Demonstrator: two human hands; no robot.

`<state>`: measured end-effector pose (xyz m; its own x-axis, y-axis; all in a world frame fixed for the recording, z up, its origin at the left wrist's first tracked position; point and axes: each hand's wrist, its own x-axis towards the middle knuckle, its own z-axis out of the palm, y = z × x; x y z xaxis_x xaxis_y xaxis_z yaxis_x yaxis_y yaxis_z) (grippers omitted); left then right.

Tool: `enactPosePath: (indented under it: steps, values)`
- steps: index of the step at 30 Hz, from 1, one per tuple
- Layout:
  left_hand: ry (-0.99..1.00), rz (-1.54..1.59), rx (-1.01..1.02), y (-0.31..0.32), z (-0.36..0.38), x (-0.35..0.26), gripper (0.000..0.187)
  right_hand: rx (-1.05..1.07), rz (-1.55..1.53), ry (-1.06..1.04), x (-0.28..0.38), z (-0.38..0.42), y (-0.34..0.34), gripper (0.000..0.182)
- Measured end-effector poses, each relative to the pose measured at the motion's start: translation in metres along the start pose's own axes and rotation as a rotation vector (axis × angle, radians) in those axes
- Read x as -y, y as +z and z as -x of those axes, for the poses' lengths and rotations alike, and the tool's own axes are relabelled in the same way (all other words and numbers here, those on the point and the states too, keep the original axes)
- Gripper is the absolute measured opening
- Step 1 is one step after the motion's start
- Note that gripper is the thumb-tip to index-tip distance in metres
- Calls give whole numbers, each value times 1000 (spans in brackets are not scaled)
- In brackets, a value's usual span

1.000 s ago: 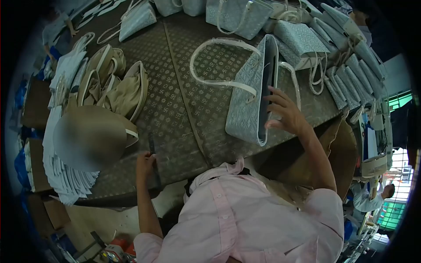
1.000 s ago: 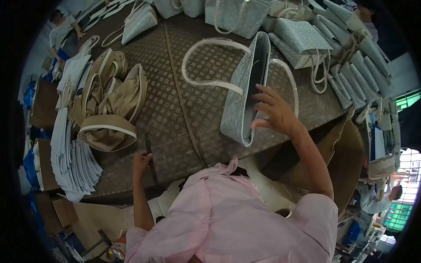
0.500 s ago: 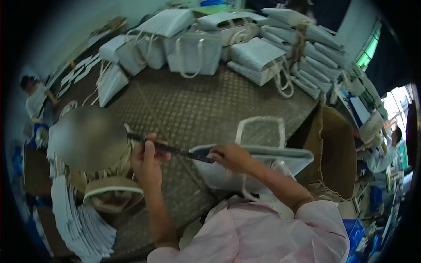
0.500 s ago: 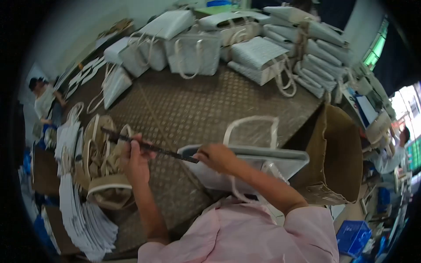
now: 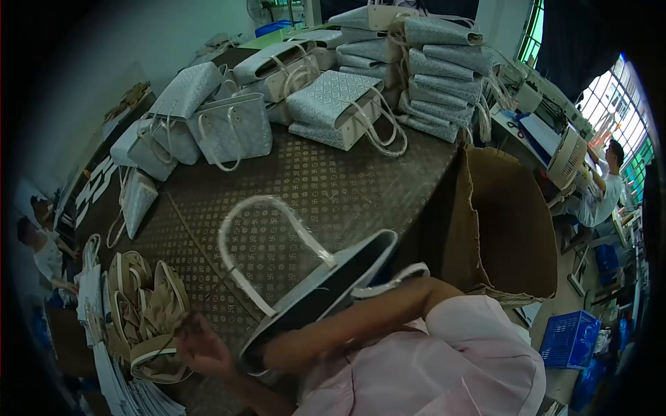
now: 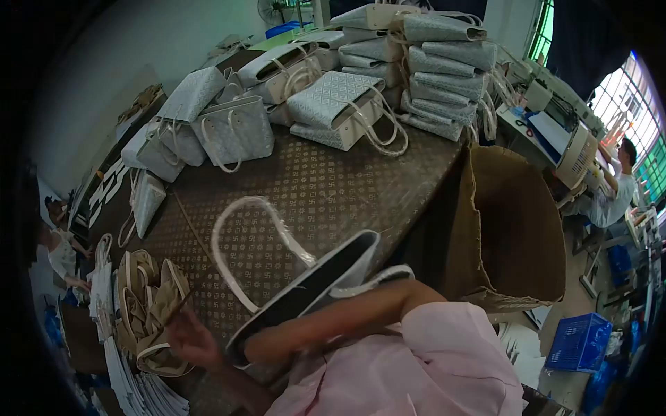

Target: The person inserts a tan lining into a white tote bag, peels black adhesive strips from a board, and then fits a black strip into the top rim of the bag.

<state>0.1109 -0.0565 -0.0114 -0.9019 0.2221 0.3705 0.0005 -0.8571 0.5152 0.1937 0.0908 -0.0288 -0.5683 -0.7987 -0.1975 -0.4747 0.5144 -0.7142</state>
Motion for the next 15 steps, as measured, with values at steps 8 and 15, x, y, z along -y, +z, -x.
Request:
enactPosePath:
  steps: [8,15]
  values:
    - [404,-268,-32,55,49,7,35,-195,-359,-129,-10,40,-67,30]
    - [97,-393,-88,30,48,41,33,-969,-906,-70,-32,117,-66,46]
